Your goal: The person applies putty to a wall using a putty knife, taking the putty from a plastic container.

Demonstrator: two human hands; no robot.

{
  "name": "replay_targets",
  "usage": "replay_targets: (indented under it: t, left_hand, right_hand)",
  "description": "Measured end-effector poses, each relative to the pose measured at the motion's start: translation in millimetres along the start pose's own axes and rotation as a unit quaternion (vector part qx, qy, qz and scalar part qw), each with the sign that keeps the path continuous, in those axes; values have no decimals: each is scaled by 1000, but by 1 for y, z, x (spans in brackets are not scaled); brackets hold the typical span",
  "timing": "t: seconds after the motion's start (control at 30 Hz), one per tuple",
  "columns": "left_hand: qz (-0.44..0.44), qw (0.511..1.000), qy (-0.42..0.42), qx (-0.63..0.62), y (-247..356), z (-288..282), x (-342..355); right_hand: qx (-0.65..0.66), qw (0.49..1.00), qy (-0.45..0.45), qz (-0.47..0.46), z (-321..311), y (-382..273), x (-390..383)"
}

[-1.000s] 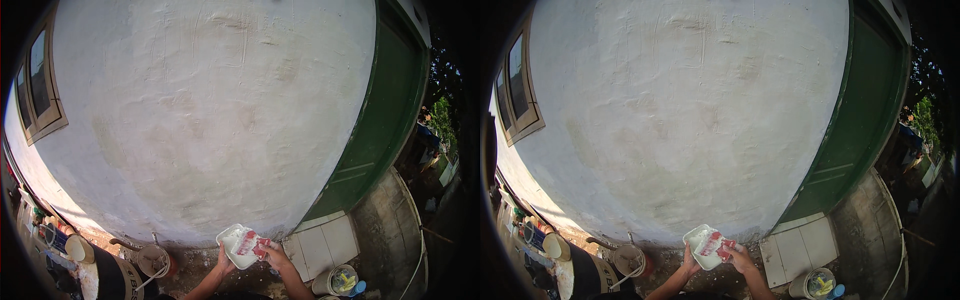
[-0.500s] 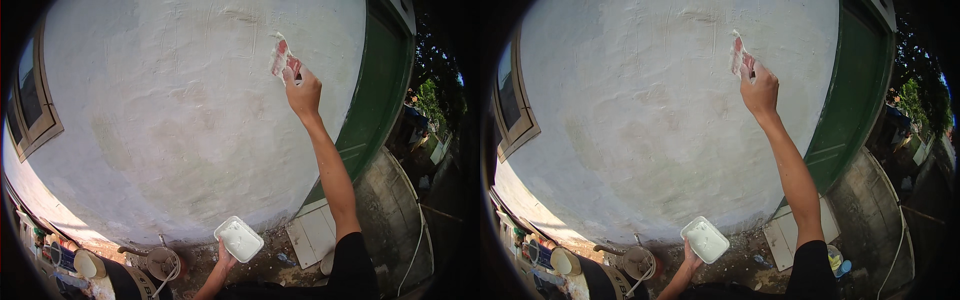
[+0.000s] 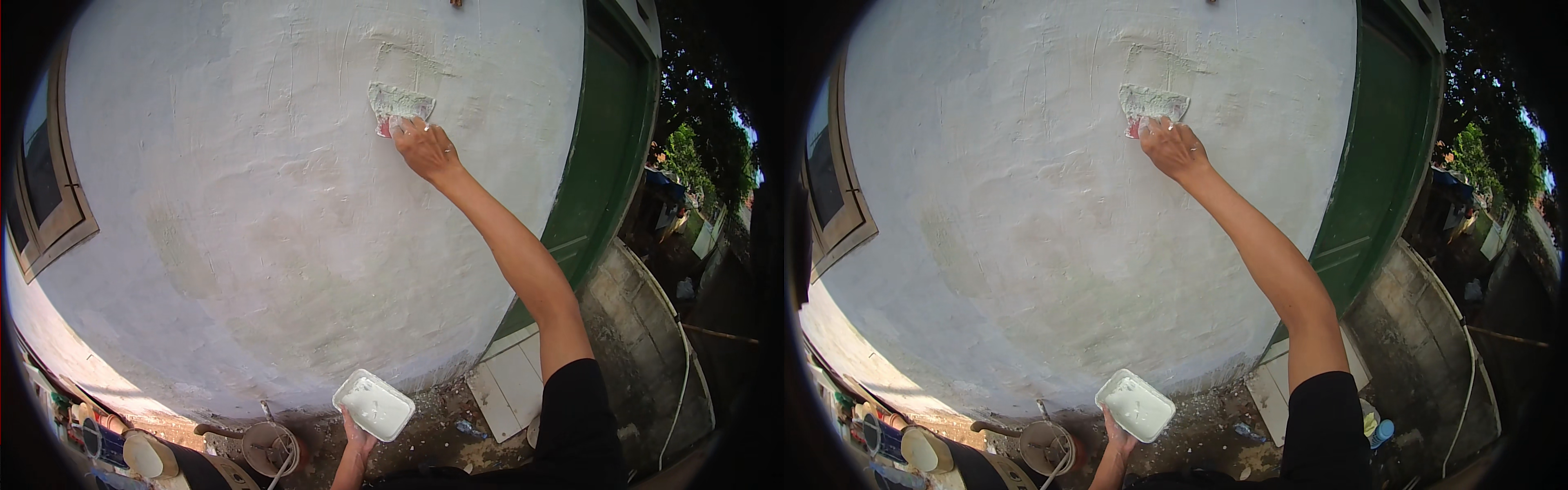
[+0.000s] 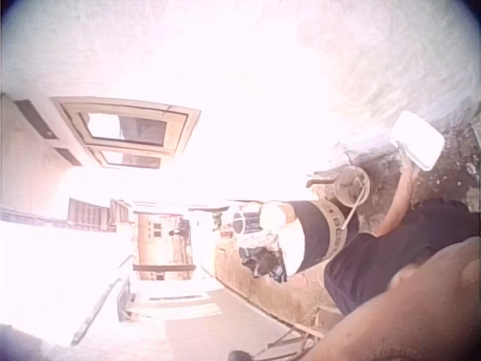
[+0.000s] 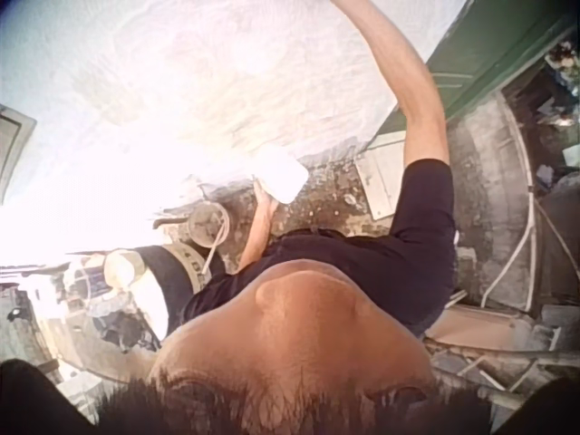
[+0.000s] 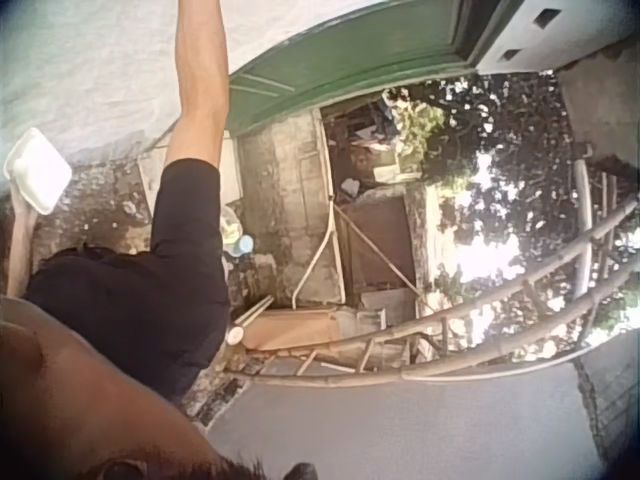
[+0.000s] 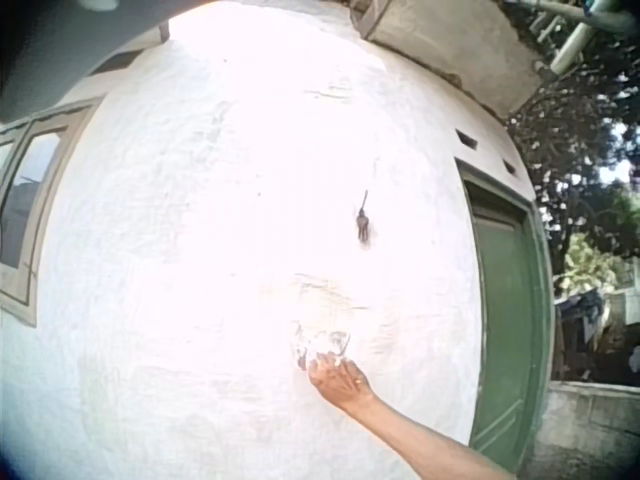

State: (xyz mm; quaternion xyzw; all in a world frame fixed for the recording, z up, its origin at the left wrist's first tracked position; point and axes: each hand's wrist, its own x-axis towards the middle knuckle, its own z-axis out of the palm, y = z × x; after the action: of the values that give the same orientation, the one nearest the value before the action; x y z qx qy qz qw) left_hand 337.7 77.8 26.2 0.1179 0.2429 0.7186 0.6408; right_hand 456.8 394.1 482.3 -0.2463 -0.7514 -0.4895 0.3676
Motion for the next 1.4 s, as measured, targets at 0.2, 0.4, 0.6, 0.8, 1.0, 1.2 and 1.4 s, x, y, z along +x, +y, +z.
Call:
replay_targets:
  t: [0.2,0.4,0.6,0.8,1.0,1.2,1.4]
  left_hand:
    - [-21,1000,6,-6,4,2,-1]
    - [-16,1000,4,15,0,-1,3]
    - [-7,1000,5,-8,10,-2,-2]
    - [-10,1000,0,-2,5,-9,-8]
    - [-16,1000,4,-24,4,-2,-13]
    - [-9,999,20,-47,12,5,4]
    - [-23,1000,-3,-2,12,14,11]
  right_hand:
    - [-30,999,19,-14,-11,-10,-27]
    - [-63,987,110,98,-44,65,23]
    - [-9,999,15,46,-18,75,55]
    - [59,998,-27,-1,-1,20,-20]
    - [88,994,-43,-53,-6,-48,-89]
    - [251,948,-54,190,-70,-95,-139]
    - [647,526,-324,447,-113,-172,-222]
